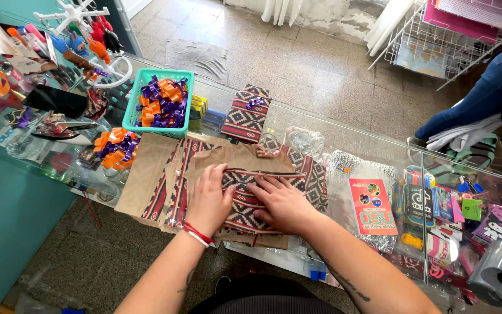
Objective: The person prepares items for gifts by placing them into brown paper bags and folding decorated fabric sleeves over the bags on a glass counter.
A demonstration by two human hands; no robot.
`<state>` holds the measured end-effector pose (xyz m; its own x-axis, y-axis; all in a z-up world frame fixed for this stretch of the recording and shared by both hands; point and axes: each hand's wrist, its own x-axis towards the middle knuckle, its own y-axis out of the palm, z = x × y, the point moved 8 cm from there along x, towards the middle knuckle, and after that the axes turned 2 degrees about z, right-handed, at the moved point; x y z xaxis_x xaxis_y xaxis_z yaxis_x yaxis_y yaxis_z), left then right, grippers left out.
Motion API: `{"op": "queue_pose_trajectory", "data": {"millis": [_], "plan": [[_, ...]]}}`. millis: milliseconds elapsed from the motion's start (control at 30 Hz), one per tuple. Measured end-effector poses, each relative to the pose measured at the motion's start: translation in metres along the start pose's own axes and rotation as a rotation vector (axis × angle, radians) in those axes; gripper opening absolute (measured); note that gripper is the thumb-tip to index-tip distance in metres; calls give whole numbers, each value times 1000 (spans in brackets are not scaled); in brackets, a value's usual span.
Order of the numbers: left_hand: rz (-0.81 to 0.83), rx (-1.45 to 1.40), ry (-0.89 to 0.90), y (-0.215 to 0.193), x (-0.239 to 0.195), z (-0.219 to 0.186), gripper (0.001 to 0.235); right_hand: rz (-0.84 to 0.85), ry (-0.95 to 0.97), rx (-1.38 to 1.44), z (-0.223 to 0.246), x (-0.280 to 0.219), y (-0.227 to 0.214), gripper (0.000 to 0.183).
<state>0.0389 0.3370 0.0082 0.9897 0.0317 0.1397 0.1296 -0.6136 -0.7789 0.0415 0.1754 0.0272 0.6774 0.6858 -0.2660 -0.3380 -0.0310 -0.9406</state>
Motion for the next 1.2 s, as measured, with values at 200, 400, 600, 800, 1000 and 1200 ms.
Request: {"op": "queue_pose_trajectory", "data": {"millis": [200, 400, 600, 800, 1000, 1200], "plan": [[125, -147, -70, 1, 5, 19, 80, 38, 2, 4, -1, 9, 1, 71], [302, -237, -89, -18, 7, 12, 98, 30, 36, -70, -19, 37, 2, 77], [344, -146, -48, -14, 6, 11, 95, 34, 53, -115, -20, 54, -6, 81], [345, -93, 7, -14, 9, 10, 91, -2, 151, -31, -28, 49, -21, 103], [201, 384, 45, -25, 4, -18, 68, 14, 253, -32, -28, 37, -8, 108], [260, 459, 286, 32, -10, -48, 69, -72, 250, -78, -38, 31, 17, 102]]}}
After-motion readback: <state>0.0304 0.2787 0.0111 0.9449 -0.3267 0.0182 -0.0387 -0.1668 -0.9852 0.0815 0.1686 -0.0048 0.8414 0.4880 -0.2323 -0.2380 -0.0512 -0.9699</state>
